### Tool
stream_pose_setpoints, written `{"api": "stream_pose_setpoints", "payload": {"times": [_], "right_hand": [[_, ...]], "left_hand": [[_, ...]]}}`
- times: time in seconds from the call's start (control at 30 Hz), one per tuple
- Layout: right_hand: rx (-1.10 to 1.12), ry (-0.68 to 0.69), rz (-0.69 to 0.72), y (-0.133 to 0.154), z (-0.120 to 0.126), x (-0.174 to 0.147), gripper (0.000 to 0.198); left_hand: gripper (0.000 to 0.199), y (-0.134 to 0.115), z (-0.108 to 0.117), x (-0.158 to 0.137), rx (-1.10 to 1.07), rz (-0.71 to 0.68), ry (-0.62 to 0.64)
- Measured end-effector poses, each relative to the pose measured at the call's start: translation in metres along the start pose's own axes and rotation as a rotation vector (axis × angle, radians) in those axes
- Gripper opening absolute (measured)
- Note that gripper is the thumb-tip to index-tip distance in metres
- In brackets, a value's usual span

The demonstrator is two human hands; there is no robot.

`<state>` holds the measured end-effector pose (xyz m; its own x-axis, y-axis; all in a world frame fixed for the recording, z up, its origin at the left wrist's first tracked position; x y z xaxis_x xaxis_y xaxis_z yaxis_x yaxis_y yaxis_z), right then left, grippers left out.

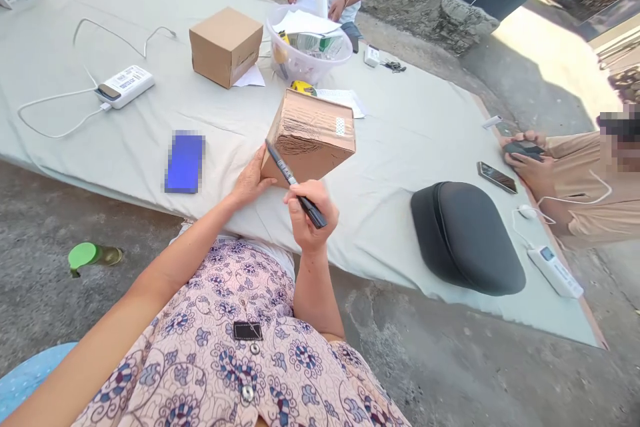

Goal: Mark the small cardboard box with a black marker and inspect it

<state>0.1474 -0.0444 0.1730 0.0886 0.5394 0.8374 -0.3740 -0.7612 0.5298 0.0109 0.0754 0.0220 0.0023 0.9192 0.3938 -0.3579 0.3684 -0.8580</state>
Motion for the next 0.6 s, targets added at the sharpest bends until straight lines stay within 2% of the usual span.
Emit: {"api": "stream_pose_setpoints", "payload": {"times": [0.03, 0.1, 0.2, 0.3, 0.37, 0.43, 0.5, 0.6], "right_hand": [[0.014, 0.017, -0.017, -0.003, -0.002, -0.004, 0.013], [0.007, -0.065, -0.078, -0.013, 0.01, -0.011, 0.018], [-0.049, -0.326, -0.192, -0.032, 0.05, -0.018, 0.027], [-0.127, -0.605, -0.252, -0.045, 0.098, -0.021, 0.025], [-0.168, -0.77, -0.266, -0.052, 0.124, -0.025, 0.021], [-0.216, -0.848, -0.303, -0.065, 0.14, -0.029, 0.016], [-0.3, -0.748, -0.4, -0.087, 0.14, -0.032, 0.017], [-0.473, -0.35, -0.554, -0.13, 0.115, -0.04, 0.04]], "left_hand": [[0.094, 0.0, 0.0, 0.0, 0.002, 0.005, 0.001], [0.094, 0.002, 0.001, 0.0, 0.008, 0.018, 0.0], [0.102, 0.004, 0.003, -0.001, -0.023, 0.044, -0.012], [0.109, 0.005, 0.006, -0.002, -0.109, 0.072, -0.04], [0.105, 0.006, 0.008, -0.004, -0.159, 0.086, -0.071], [0.096, 0.005, 0.012, -0.006, -0.184, 0.093, -0.114], [0.086, 0.004, 0.016, -0.01, -0.176, 0.101, -0.165], [0.073, 0.0, 0.03, -0.018, -0.098, 0.131, -0.244]]}}
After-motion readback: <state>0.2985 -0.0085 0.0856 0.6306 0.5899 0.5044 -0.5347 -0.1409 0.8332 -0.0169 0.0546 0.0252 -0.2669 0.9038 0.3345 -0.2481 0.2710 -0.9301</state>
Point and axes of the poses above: each hand's wrist, its own x-axis towards the middle knuckle, its own z-axis out of the back of the hand, y = z × x, the point moved 8 cm from there along x, towards the middle knuckle, and after that the axes turned 10 degrees about -y, right-handed, at the moved point
